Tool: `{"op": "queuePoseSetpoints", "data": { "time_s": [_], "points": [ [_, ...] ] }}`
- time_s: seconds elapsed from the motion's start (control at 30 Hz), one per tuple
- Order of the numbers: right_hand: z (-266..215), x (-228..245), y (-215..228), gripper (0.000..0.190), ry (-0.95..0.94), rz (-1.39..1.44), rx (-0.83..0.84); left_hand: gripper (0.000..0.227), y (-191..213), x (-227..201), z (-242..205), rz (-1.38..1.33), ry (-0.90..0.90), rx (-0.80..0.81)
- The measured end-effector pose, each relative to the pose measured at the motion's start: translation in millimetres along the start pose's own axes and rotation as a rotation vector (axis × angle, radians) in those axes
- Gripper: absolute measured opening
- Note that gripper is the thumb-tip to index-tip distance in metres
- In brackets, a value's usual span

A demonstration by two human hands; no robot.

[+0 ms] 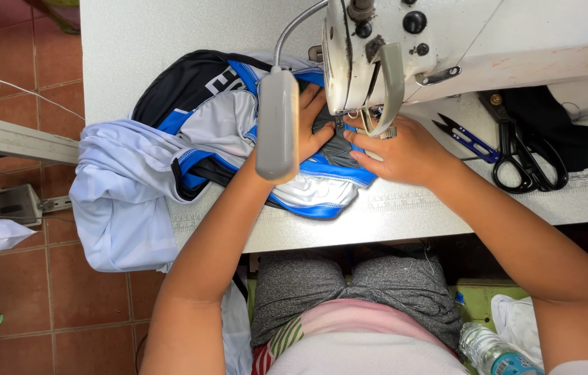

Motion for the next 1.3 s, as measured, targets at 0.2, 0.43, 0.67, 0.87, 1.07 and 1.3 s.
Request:
{"op": "queuePoseSetpoints", "data": {
  "time_s": [0.2,0.43,0.67,0.87,1.07,1.3],
  "points": [
    [-11.5,-11.1,-13.4,0.033,0.057,-0.118,-0.058,0.062,-24.0,20.3,-8.2,0.089,0.206,0.192],
    [-11.3,-15.9,-16.7,0.036,-0.015,-0.125,0.052,0.060,-39.0,36.1,-7.7,0.108,0.185,0.167],
    [-2.8,-11.3,-12.6,0.026,0.047,-0.108,-0.078,0.054,-31.2,34.1,-6.4,0.162,0.038,0.128],
    [4.7,6.4,5.7,0.011,0.218,0.069,-0.212,0.016,-9.9,-30.6,-27.5,0.031,-0.012,-0.199],
    [14.5,13.1,15.4,0.007,0.149,0.156,-0.148,0.050,3.3,-47.7,-35.8,0.112,-0.048,-0.097],
    [2.8,5.6,1.5,0.008,0.162,0.038,-0.228,0.050,7.0,-40.2,-28.3,0.111,-0.044,-0.057]
  ]
}}
Point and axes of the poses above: each hand's wrist, its own z-axis towards the middle knuckle, its own y-axis out of the back of the hand, x = y × z, the point moved 5 cm from there along z, towards the middle knuckle, and after that the axes turned 15 degrees about -x, right-handed, at the moved point
